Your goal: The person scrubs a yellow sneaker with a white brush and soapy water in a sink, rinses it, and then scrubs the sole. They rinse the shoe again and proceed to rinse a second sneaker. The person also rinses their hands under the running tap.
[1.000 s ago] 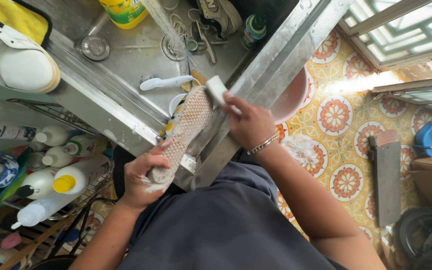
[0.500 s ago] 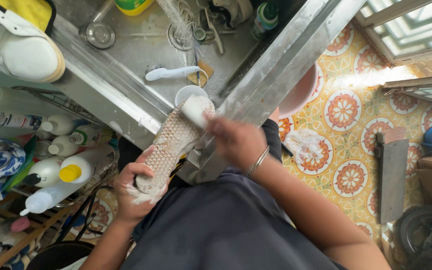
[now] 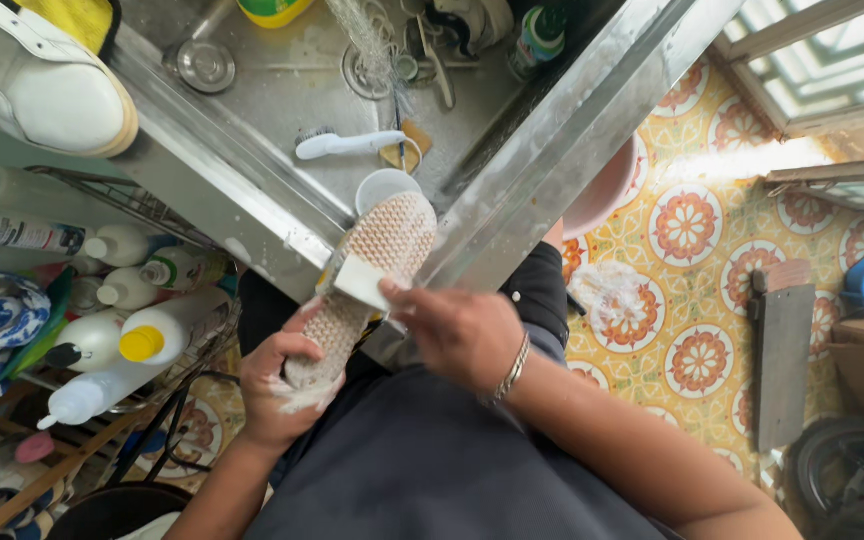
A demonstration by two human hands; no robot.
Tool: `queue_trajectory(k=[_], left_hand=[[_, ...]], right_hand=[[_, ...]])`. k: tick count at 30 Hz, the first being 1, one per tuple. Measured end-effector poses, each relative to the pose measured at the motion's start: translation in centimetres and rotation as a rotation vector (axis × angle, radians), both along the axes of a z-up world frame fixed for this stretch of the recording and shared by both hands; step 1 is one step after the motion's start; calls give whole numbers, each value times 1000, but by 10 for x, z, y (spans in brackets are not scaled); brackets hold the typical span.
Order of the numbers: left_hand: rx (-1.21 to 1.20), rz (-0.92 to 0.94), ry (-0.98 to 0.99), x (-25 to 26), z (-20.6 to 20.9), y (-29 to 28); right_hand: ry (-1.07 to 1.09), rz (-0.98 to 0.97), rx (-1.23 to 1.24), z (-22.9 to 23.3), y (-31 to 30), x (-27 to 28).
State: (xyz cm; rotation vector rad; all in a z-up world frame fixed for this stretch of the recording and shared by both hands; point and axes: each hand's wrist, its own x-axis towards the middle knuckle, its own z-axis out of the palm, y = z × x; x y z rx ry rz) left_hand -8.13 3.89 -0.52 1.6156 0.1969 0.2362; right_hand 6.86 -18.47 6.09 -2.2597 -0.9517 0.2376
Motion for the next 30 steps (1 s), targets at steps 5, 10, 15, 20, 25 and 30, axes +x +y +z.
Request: queue_trajectory(k=[5, 10, 15, 20, 25, 30], left_hand=[[-16, -24, -29, 2, 2, 0], [-22, -25, -17, 7, 10, -3], [203, -62, -50, 9, 22, 0], [201, -17, -18, 8, 25, 0], [166, 2, -13, 9, 19, -3], [170, 26, -12, 5, 18, -5]], right_hand=[[-19, -152, -151, -14, 3, 43], [-53, -19, -92, 0, 4, 25], [-152, 55, -95, -7, 2, 38], [-87, -91, -93, -20, -7, 52], [-71, 11, -50, -22, -12, 18], [-44, -290, -277, -26, -17, 47]])
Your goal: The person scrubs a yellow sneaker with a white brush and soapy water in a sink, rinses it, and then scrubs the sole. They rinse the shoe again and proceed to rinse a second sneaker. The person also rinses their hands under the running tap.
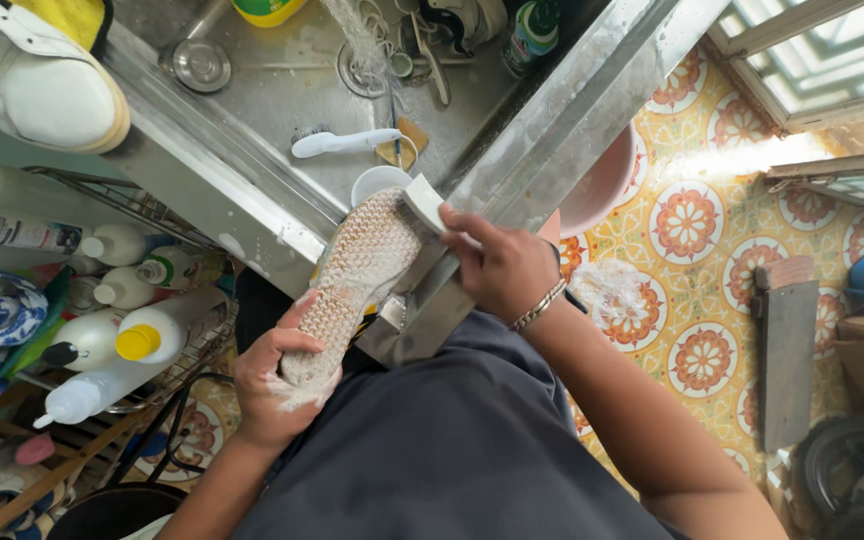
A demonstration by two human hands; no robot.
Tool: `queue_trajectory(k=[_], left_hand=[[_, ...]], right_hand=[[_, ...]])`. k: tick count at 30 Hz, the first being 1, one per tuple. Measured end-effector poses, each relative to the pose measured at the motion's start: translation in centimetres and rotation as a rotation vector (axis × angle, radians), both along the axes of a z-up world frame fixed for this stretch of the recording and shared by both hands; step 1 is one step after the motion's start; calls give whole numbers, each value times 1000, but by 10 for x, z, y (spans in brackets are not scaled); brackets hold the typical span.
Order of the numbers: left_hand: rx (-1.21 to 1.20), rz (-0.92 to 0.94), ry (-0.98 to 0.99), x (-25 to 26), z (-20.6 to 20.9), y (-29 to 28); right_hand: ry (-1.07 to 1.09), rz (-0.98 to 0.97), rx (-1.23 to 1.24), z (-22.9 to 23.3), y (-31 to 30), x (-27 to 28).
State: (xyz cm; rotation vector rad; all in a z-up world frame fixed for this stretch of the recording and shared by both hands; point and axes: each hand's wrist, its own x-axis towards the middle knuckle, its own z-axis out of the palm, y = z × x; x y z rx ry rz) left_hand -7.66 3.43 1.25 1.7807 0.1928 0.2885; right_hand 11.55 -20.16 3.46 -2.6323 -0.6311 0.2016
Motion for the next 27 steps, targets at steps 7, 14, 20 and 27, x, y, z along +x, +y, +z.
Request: queue_trajectory(k=[7, 14, 20, 27], left_hand=[[-59, -4, 10, 4, 5, 0], [13, 30, 21, 8, 13, -6], [41, 77, -62, 31, 19, -7], [-170, 313, -248, 118, -10, -28]], right_hand=[[4, 211, 179, -3, 4, -12], [48, 351, 227, 3, 19, -21], [-262, -5, -25, -15, 17, 90], [-639, 65, 18, -66, 55, 164]])
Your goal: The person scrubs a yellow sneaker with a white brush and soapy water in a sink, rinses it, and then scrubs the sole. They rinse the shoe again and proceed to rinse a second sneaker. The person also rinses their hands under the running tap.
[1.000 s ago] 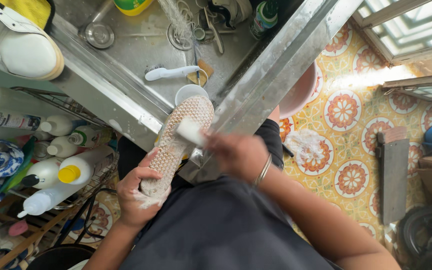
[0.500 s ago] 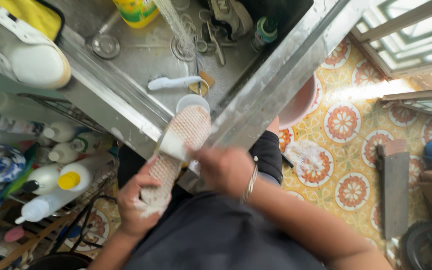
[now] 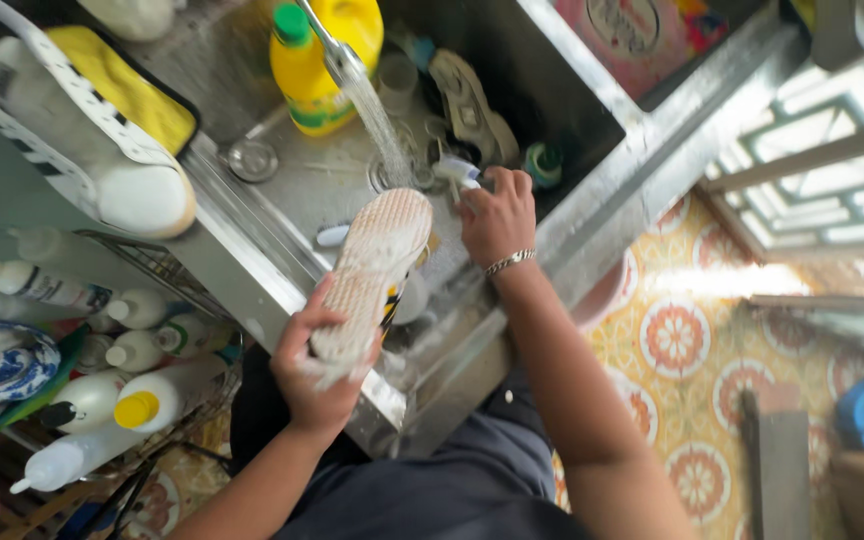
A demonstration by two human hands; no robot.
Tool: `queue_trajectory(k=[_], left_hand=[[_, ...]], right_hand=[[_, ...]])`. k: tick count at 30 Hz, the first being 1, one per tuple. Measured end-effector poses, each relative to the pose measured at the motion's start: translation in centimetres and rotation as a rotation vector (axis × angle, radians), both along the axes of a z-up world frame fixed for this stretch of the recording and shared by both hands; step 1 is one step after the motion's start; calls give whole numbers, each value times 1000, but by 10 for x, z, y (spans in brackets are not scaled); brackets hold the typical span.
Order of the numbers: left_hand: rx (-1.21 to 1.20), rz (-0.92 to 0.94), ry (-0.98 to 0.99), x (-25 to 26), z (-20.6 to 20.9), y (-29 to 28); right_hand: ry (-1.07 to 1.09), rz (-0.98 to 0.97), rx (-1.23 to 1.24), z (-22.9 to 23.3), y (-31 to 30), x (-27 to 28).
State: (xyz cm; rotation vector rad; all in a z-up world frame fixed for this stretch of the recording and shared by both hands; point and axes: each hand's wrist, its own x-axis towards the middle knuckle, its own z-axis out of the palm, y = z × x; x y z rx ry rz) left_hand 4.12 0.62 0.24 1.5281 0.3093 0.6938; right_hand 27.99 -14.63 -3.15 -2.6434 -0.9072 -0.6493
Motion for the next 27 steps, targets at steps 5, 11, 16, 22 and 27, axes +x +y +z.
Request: queue_trajectory(k=[5, 11, 16, 22, 27], left_hand=[[-96, 51, -104, 71, -27, 1], [-78, 91, -24, 109, -44, -3], [-614, 209, 343, 121, -54, -1], [-980, 280, 427, 138, -89, 19], [-1205, 190, 358, 157, -104, 45]], right_hand=[[742, 10, 650, -42, 34, 33], [1730, -133, 1167, -56, 64, 47], [1734, -82, 1034, -96, 79, 76], [1725, 53, 1075, -99, 96, 76], [1753, 38, 1199, -78, 104, 75]])
